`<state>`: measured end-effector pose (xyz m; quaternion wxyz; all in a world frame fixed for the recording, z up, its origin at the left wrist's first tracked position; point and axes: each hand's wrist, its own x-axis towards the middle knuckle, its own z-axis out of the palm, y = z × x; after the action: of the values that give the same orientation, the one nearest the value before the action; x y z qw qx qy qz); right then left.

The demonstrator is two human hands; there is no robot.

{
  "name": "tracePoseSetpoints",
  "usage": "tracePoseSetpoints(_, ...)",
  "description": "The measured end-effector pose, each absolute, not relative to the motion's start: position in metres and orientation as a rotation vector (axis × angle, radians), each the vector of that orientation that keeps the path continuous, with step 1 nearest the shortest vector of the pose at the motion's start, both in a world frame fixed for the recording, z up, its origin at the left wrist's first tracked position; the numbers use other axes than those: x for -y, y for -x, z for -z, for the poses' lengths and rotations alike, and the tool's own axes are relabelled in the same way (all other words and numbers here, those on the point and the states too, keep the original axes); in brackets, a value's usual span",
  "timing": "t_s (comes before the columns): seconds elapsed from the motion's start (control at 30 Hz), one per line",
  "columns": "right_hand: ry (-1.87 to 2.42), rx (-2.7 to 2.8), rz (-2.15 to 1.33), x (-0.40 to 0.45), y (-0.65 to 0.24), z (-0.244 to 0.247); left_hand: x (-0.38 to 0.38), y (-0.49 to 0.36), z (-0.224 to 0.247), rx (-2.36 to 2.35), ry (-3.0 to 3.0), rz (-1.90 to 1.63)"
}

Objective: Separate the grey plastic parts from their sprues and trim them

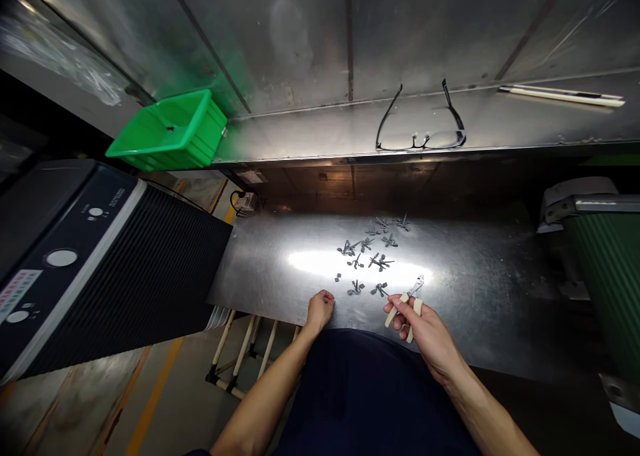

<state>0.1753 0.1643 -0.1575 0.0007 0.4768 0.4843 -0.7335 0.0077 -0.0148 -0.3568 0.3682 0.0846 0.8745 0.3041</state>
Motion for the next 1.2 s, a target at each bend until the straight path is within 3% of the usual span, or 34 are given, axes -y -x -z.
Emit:
tracePoseSetpoints(0.7, -1.484, -1.55, 2.297, -0.166, -0.178, 0.157, -0.022, 0.003, 0.322, -2.392, -0.55, -0.575)
tracePoseSetpoints(1.07, -1.492, -1.567, 2.293, -0.161, -0.177, 0.16, -0.064, -0.018, 0.315, -2.071, -0.401, -0.953)
tracePoseSetpoints(1.2, -1.481, -1.639, 2.24, -0.161, -0.174, 0.16, -0.055, -0.012, 0.277, -1.777, -0.173, -1.232)
